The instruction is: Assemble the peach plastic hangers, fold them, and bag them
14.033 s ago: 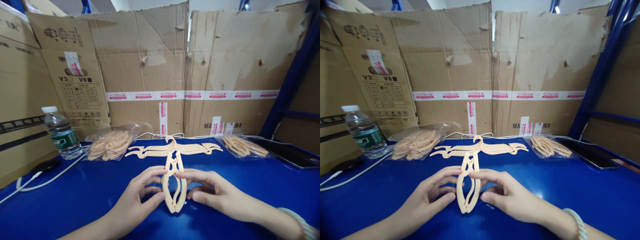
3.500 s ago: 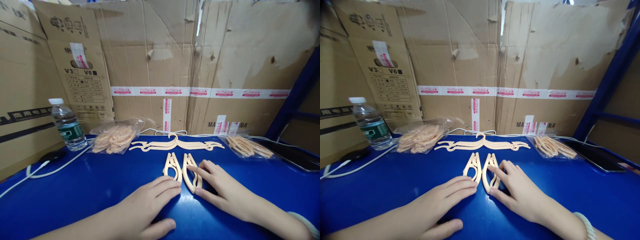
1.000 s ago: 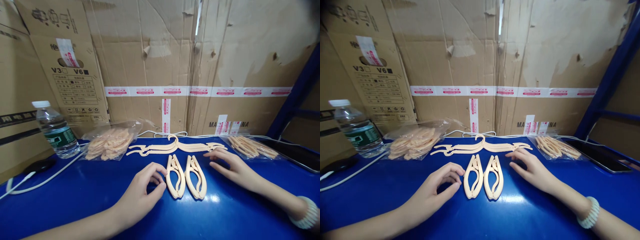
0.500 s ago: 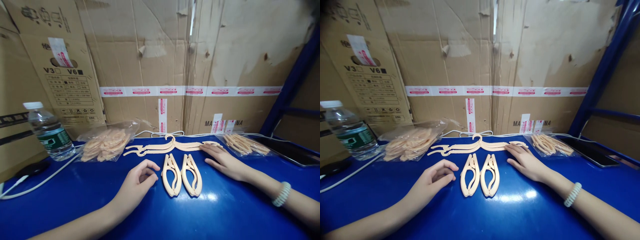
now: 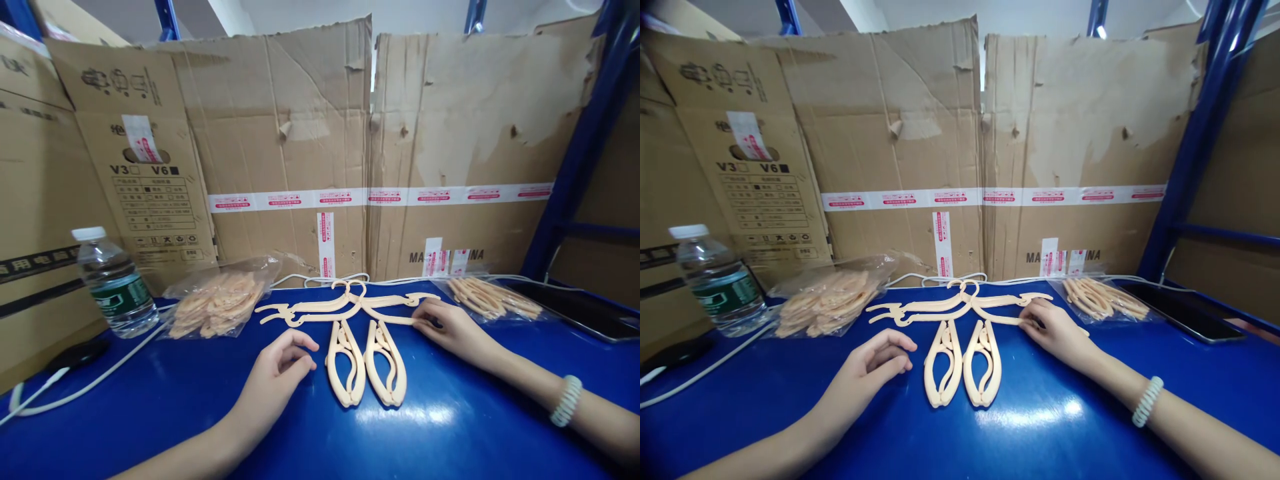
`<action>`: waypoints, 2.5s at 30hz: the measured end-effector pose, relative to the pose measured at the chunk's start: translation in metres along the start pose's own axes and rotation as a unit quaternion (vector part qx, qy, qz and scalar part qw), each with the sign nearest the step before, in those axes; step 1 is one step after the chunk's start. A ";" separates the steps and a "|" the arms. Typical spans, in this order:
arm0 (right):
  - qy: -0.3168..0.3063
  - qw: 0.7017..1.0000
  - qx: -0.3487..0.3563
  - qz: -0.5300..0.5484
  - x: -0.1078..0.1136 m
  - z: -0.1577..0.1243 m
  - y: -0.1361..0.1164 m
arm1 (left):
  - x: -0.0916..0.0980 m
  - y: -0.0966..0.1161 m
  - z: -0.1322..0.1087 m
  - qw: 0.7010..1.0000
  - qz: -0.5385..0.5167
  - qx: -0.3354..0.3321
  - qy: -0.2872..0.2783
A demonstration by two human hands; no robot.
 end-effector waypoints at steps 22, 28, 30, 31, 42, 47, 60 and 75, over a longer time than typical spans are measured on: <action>0.013 0.999 -0.007 0.038 0.035 -0.003 -0.040 | 0.030 -0.009 0.005 0.975 -0.145 -0.002 0.167; -0.033 0.999 -0.003 0.031 0.026 -0.007 -0.041 | 0.016 0.006 -0.001 0.987 -0.109 -0.052 0.104; -0.047 0.998 -0.013 0.044 0.022 -0.009 -0.042 | 0.006 0.011 -0.005 0.992 -0.094 -0.063 0.060; -0.053 0.997 -0.020 0.053 0.020 -0.010 -0.041 | 0.003 0.013 -0.006 0.993 -0.086 -0.067 0.048; -0.032 0.996 0.074 0.028 0.023 -0.012 -0.064 | 0.005 0.016 -0.003 0.997 0.018 -0.070 0.033; 0.045 0.992 0.069 -0.097 0.033 -0.017 -0.057 | 0.003 0.013 -0.002 0.998 -0.003 -0.064 0.029; 0.103 0.994 0.011 0.046 0.040 -0.014 -0.055 | 0.010 0.008 0.001 0.996 -0.055 -0.027 0.061; 0.028 0.890 -0.223 0.397 0.001 -0.019 -0.038 | 0.009 0.011 -0.001 0.986 -0.141 -0.034 0.077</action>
Point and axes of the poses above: each hand's wrist, its own z-axis towards the middle knuckle, its own x-axis out of the back of the hand, y = z × x, the point moved 10 cm from there along z, towards the middle knuckle, and after that the axes turned 8 degrees about y, right-handed, at the moved point
